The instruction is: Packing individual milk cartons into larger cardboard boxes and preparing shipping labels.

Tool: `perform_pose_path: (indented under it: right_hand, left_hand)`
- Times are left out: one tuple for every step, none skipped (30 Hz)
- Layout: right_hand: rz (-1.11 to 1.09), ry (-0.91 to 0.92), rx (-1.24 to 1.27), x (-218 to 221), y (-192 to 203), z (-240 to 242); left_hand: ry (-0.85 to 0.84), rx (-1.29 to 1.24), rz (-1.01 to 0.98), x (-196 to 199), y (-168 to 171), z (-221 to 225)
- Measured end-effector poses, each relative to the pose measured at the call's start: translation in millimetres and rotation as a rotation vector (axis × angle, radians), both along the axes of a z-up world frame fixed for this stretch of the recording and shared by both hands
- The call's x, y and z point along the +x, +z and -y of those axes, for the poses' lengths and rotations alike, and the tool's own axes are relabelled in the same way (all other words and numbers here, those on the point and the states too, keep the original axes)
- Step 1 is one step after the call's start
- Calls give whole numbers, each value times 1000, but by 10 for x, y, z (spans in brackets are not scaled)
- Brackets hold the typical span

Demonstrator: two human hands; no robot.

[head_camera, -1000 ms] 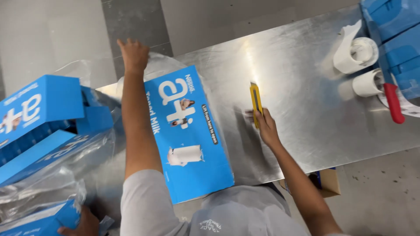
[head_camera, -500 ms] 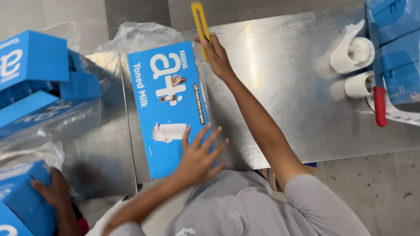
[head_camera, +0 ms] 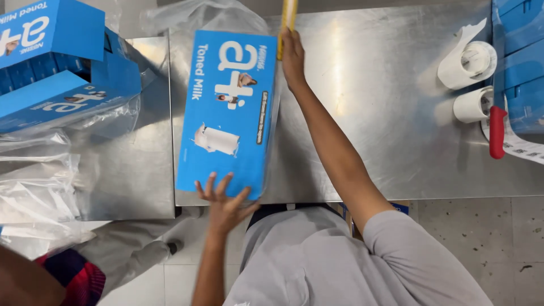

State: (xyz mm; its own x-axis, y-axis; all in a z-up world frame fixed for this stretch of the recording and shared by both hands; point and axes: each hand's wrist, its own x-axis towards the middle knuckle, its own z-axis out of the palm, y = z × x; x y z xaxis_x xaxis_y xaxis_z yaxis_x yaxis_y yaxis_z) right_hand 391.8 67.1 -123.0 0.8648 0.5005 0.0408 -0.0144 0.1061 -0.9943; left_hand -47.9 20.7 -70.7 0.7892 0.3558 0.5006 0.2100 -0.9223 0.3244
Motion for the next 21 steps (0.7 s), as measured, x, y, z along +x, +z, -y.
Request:
perform_pose_path:
  right_hand:
    - [29, -62, 21, -63, -15, 172]
    - [25, -65, 19, -218, 25, 405]
    - [-16, -141, 49, -369, 67, 638]
    - [-55, -222, 81, -511, 112, 860]
    - [-59, -230, 83, -719, 152, 1044]
    - [-121, -291, 52, -926, 189, 1266]
    - [-183, -351, 20, -1128, 225, 1486]
    - [-190, -360, 16, -1301, 326, 1644]
    - [-233, -359, 65, -1473, 431, 1800]
    - [-277, -359, 120, -1656, 541, 1918]
    - [-285, -370, 122, -1683, 531, 2040]
    - [-225, -291, 99, -1710, 522, 2208]
    - [-165, -211, 76, -1739, 515, 2377]
    - [-171, -220, 75, -1677, 522, 2423]
    - [-28, -143, -19, -1618, 530, 2471]
    - [113, -64, -113, -1572, 535, 2517]
    - [106, -71, -114, -1535, 493, 2516]
    - [161, -69, -176, -1477, 453, 2516]
    - [215, -66, -238, -1418, 412, 2514]
    - [213, -68, -239, -1401, 328, 2533]
    - [226, -32, -320, -1383, 242, 2551]
  left_hand:
    - [-93, -50, -67, -154, -22, -148]
    - [-96, -52, -71, -241, 111, -318]
    - [-134, -46, -120, -321, 243, -487]
    - [-177, -36, -169, -383, 379, -685]
    - [-185, -34, -173, -568, 371, -951]
    - [-123, 186, -381, -744, 349, -1185]
    - [-58, 408, -586, -909, 321, -1420]
    - [-69, 407, -591, -766, 639, -1479]
    - [6, 323, -408, -614, 955, -1537]
    - [81, 240, -227, -460, 1290, -1628]
    - [70, 244, -234, -272, 1360, -1596]
    - [71, 274, -279, -97, 1401, -1512]
    - [72, 304, -324, 78, 1438, -1427]
    - [63, 304, -329, 323, 1314, -1234]
    - [9, 213, -251, 562, 1188, -1036]
    - [-44, 122, -175, 782, 1064, -835]
    - [-52, 122, -182, 918, 916, -433]
    - [-273, 115, -171, 1056, 761, -23]
    - [-495, 106, -157, 1191, 608, 387]
    - [-497, 105, -159, 1215, 584, 550]
    - [-424, 45, -196, 1239, 561, 712]
